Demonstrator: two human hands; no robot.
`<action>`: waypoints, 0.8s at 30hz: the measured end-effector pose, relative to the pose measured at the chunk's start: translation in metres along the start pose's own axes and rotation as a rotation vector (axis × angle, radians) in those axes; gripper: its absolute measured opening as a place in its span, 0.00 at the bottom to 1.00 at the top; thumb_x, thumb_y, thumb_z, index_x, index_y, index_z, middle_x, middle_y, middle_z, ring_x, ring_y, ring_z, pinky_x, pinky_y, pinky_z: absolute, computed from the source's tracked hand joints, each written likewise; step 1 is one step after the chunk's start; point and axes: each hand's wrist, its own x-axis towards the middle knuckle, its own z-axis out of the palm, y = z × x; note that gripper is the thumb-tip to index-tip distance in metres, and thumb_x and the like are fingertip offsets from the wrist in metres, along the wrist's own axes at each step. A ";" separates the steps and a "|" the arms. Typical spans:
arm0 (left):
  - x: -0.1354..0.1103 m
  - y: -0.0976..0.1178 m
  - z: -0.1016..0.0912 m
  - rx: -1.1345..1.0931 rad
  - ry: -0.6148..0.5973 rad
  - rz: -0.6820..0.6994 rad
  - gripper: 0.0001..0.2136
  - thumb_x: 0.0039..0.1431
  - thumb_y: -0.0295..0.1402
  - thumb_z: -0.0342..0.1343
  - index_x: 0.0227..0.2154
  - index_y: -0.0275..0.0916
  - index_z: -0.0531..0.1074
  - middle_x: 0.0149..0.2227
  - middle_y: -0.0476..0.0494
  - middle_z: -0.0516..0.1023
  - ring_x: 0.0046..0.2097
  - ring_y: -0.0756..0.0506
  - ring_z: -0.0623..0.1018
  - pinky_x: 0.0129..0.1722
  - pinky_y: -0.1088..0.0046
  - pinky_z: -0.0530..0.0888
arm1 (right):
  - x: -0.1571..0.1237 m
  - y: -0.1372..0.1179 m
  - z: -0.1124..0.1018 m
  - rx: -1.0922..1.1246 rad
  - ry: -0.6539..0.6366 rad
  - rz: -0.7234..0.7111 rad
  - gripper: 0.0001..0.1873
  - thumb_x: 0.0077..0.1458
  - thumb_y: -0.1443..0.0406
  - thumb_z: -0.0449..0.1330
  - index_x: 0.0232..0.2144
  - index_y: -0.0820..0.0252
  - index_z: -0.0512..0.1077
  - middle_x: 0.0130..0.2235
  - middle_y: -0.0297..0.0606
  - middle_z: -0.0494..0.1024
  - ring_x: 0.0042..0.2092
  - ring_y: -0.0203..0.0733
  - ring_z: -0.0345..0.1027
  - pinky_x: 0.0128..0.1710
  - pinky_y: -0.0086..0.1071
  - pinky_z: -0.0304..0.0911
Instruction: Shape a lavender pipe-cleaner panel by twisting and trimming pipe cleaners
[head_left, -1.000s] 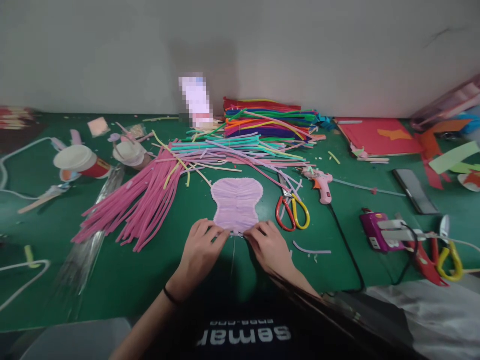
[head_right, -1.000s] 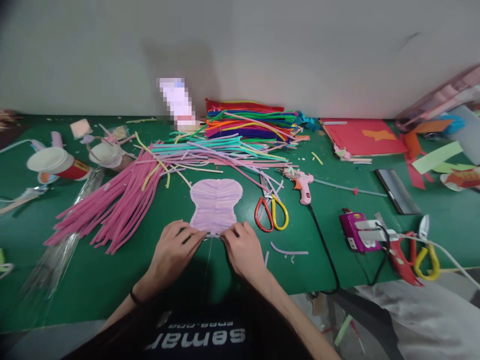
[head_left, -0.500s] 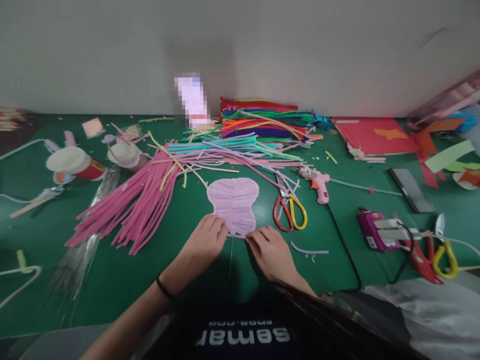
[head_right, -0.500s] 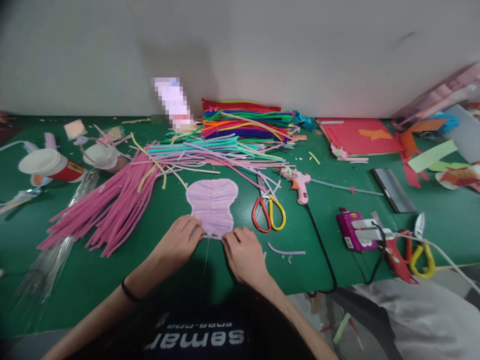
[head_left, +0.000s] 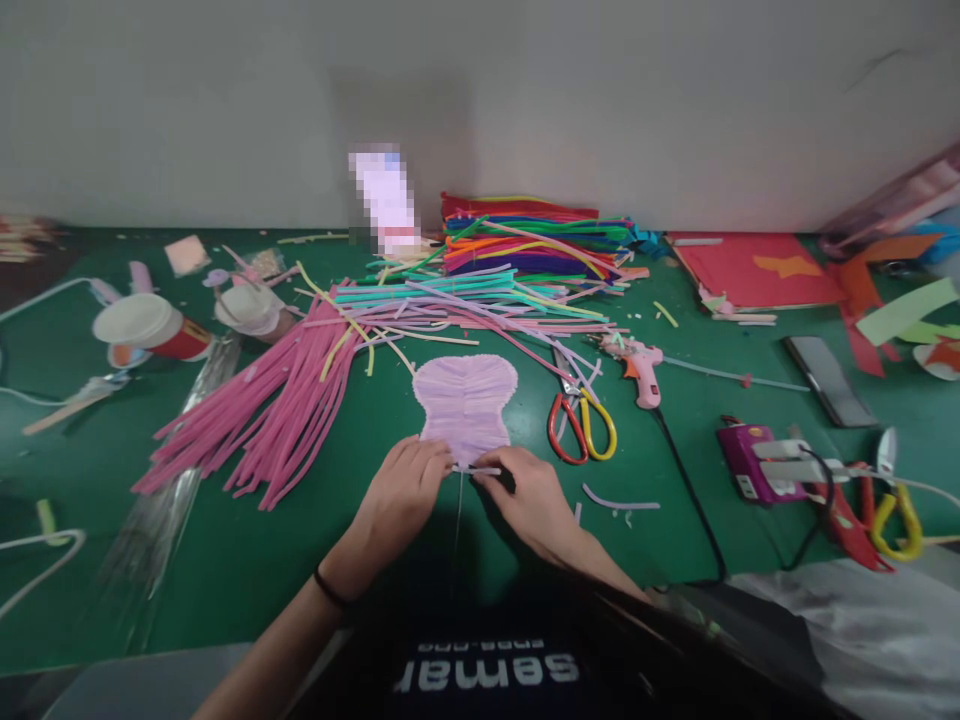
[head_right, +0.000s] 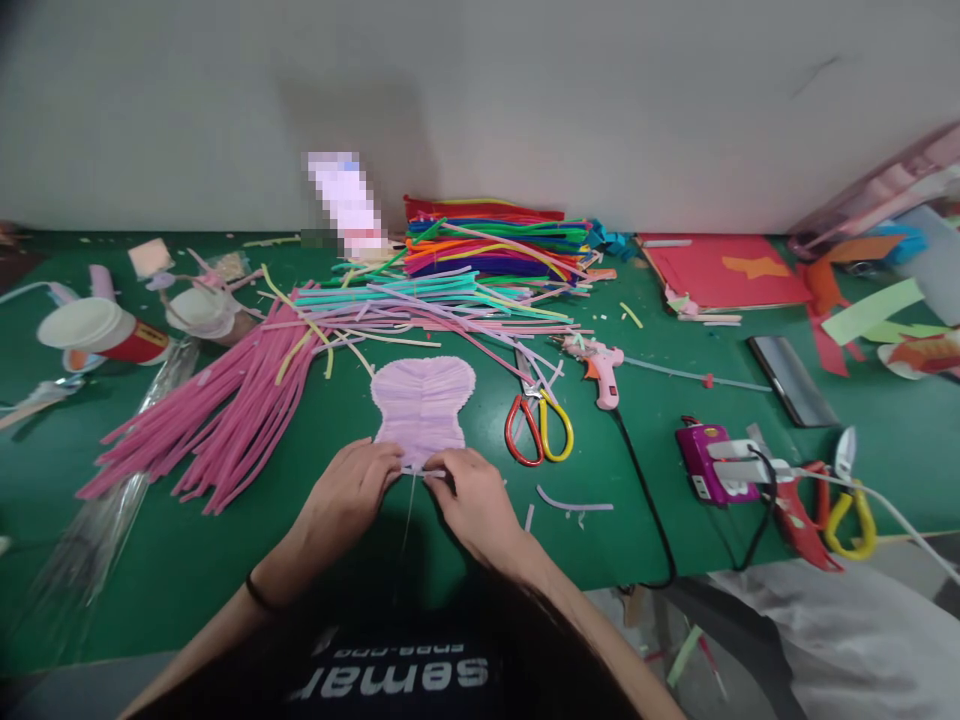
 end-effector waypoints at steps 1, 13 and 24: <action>0.000 0.000 0.000 -0.028 0.014 -0.024 0.05 0.63 0.24 0.49 0.37 0.35 0.70 0.40 0.40 0.78 0.44 0.43 0.76 0.51 0.58 0.70 | 0.001 0.001 0.000 0.030 0.005 0.006 0.05 0.56 0.69 0.60 0.37 0.55 0.73 0.37 0.34 0.79 0.40 0.40 0.71 0.42 0.33 0.64; 0.003 -0.003 0.009 -0.120 0.022 -0.124 0.07 0.64 0.25 0.47 0.39 0.33 0.70 0.45 0.34 0.76 0.48 0.42 0.75 0.49 0.61 0.73 | 0.003 0.010 0.005 -0.208 0.050 -0.157 0.07 0.62 0.66 0.55 0.40 0.57 0.73 0.37 0.38 0.79 0.41 0.41 0.71 0.43 0.33 0.65; 0.004 -0.017 0.001 -0.067 -0.098 0.043 0.06 0.63 0.29 0.50 0.36 0.34 0.72 0.54 0.32 0.73 0.58 0.38 0.71 0.59 0.52 0.67 | 0.001 0.010 0.005 -0.394 0.059 -0.311 0.09 0.63 0.69 0.52 0.36 0.58 0.73 0.32 0.38 0.78 0.39 0.41 0.67 0.42 0.34 0.60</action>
